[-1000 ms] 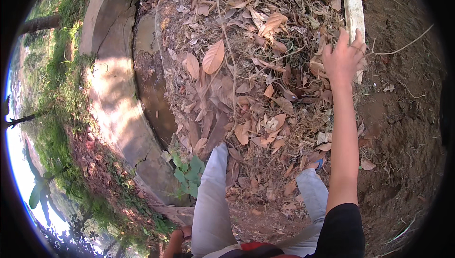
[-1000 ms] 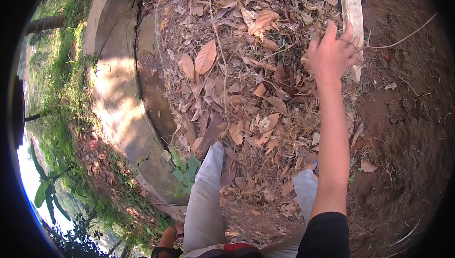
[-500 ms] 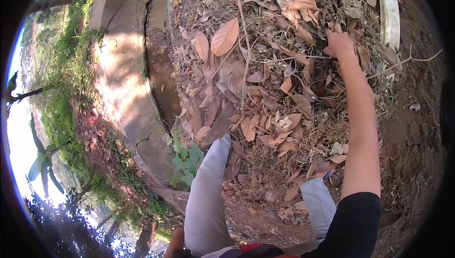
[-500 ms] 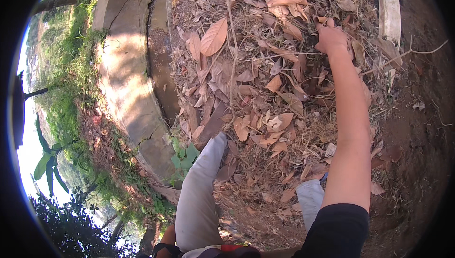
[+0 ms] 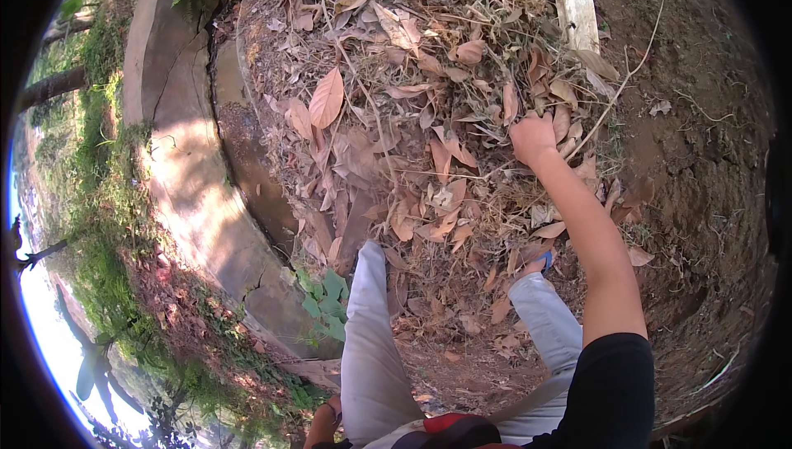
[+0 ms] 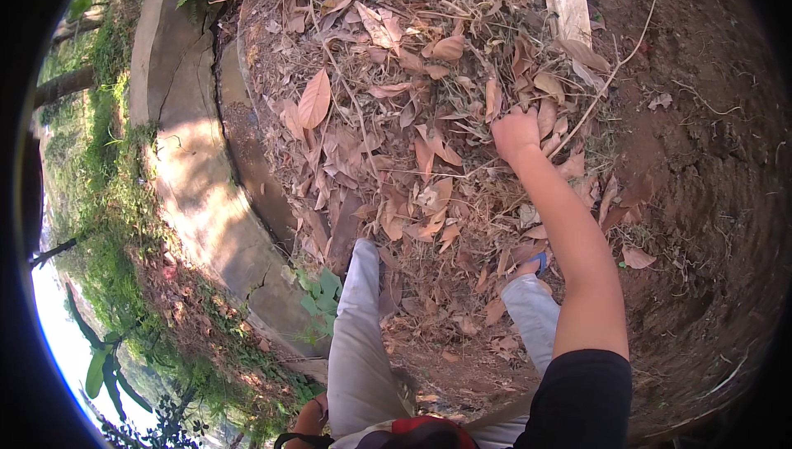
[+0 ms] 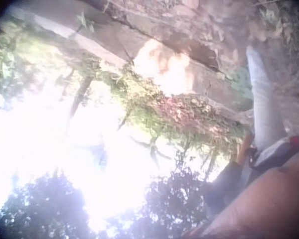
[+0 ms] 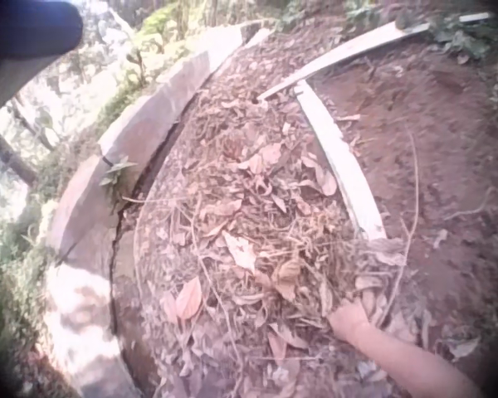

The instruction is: The person clears dry leaves and debris from the soil and edge of a concrete drainage canal by hand.

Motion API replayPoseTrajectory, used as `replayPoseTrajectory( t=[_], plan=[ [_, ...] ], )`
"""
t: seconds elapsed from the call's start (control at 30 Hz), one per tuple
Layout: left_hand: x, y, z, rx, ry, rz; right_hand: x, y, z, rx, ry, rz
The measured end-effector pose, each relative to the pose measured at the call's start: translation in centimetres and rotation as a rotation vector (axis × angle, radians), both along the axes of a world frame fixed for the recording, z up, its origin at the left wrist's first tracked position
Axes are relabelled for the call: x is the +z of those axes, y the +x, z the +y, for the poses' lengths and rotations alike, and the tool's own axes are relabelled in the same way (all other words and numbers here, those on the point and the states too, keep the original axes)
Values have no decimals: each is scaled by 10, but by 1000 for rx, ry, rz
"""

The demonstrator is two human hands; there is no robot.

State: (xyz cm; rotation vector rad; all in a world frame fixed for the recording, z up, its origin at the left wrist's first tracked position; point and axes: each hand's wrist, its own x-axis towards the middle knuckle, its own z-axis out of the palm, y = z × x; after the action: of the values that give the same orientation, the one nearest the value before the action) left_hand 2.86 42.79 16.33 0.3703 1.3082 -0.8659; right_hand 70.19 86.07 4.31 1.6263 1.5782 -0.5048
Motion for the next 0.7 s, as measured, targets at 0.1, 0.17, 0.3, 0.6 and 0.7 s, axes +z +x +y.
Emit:
replayPoseTrajectory(
  t=[0.1,0.17,0.3,0.6,0.7],
  plan=[
    [-9,-8,1,-5,25,-22,1,2,-15,-103,45,96],
    [-7,-16,-4,-8,43,-32,13,-4,-11,-225,72,142],
    [-11,-35,-6,-17,95,-74,32,-9,-18,-376,231,163],
    [5,-51,10,-89,116,-170,44,-56,-72,-33,34,-21],
    [17,-42,54,-72,26,-114,66,-68,-99,-135,104,102]
  ],
)
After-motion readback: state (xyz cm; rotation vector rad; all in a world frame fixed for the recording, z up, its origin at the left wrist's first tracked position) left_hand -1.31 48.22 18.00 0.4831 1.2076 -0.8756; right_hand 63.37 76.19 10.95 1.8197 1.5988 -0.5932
